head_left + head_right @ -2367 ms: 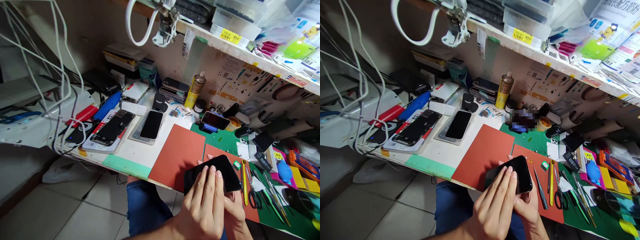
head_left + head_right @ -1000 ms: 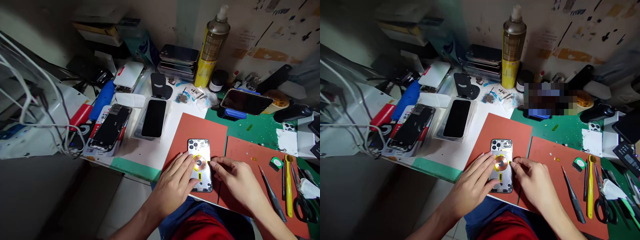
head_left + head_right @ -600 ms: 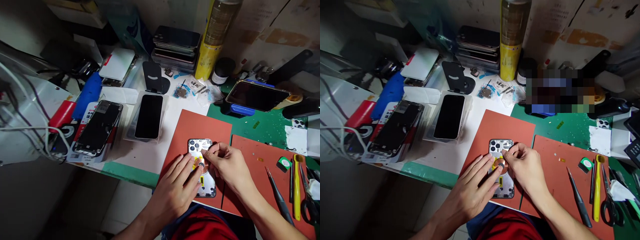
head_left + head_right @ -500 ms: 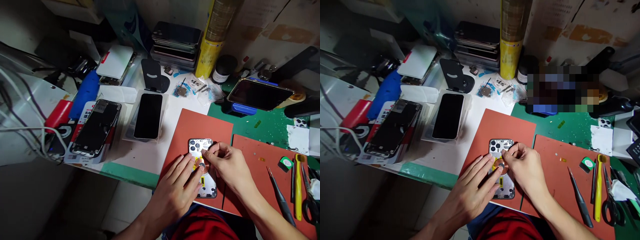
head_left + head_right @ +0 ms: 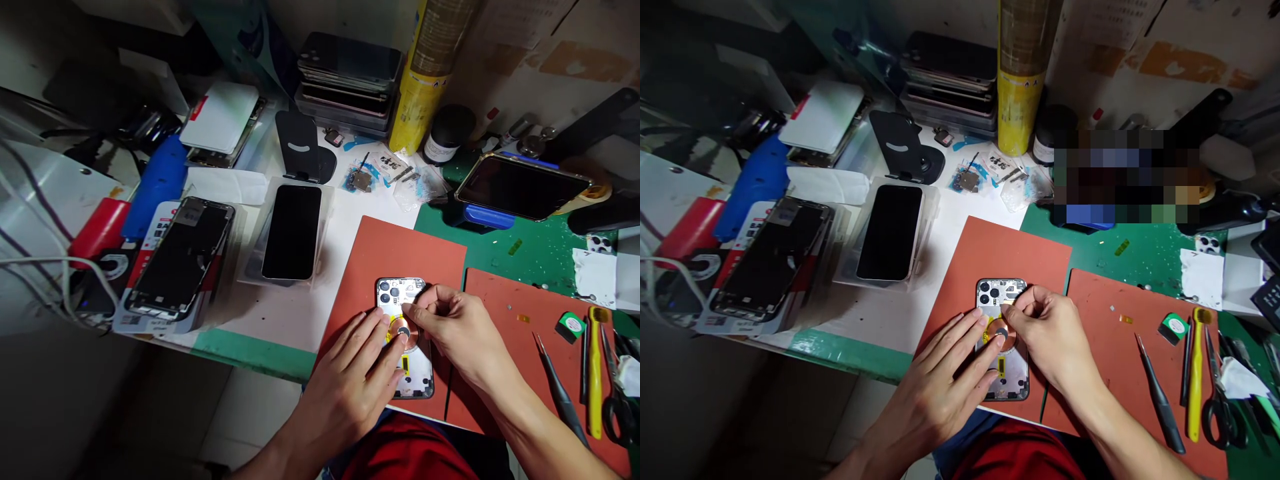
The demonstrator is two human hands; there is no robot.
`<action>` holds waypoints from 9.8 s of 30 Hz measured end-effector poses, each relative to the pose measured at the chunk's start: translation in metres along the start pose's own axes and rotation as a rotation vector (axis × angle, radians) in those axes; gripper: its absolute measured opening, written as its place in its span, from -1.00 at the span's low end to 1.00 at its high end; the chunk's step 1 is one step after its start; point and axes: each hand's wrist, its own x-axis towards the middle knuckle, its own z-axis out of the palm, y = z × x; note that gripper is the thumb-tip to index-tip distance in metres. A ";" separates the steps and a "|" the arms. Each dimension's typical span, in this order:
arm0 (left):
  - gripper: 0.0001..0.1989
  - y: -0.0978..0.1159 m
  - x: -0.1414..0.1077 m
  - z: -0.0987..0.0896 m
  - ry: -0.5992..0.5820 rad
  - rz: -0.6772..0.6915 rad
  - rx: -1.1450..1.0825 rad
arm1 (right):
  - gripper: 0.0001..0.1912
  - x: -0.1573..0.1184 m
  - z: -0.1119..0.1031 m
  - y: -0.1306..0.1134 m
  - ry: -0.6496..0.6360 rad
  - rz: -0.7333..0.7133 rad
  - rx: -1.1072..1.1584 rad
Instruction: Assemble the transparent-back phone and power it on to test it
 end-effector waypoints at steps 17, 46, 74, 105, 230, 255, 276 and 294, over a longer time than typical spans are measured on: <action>-0.56 0.000 -0.001 0.001 0.012 -0.005 -0.002 | -0.54 -0.002 0.000 -0.001 -0.045 0.011 0.055; -0.43 0.006 -0.008 0.004 -0.001 -0.061 -0.030 | -0.53 -0.067 -0.015 0.071 0.078 -0.021 -0.123; -0.66 0.016 -0.031 0.010 0.151 0.085 -0.157 | -0.76 -0.063 -0.036 0.056 -0.127 -0.866 -0.469; -0.64 0.016 -0.037 0.017 0.165 0.051 -0.180 | -0.75 -0.032 -0.024 0.039 -0.269 -0.921 -0.646; -0.62 -0.007 0.066 -0.002 -0.172 0.160 0.166 | -0.70 -0.027 -0.047 0.017 0.225 -0.267 -0.213; -0.70 0.042 -0.168 0.097 0.088 -0.143 -0.145 | -0.62 -0.108 -0.109 0.289 0.553 -0.805 -0.912; -0.72 0.154 -0.064 0.143 -0.303 0.327 -0.418 | -0.70 -0.101 -0.320 0.384 0.825 -0.457 -1.143; -0.50 0.173 -0.032 0.159 -0.266 0.726 -0.298 | -0.72 -0.223 -0.267 0.434 0.863 -0.546 -1.075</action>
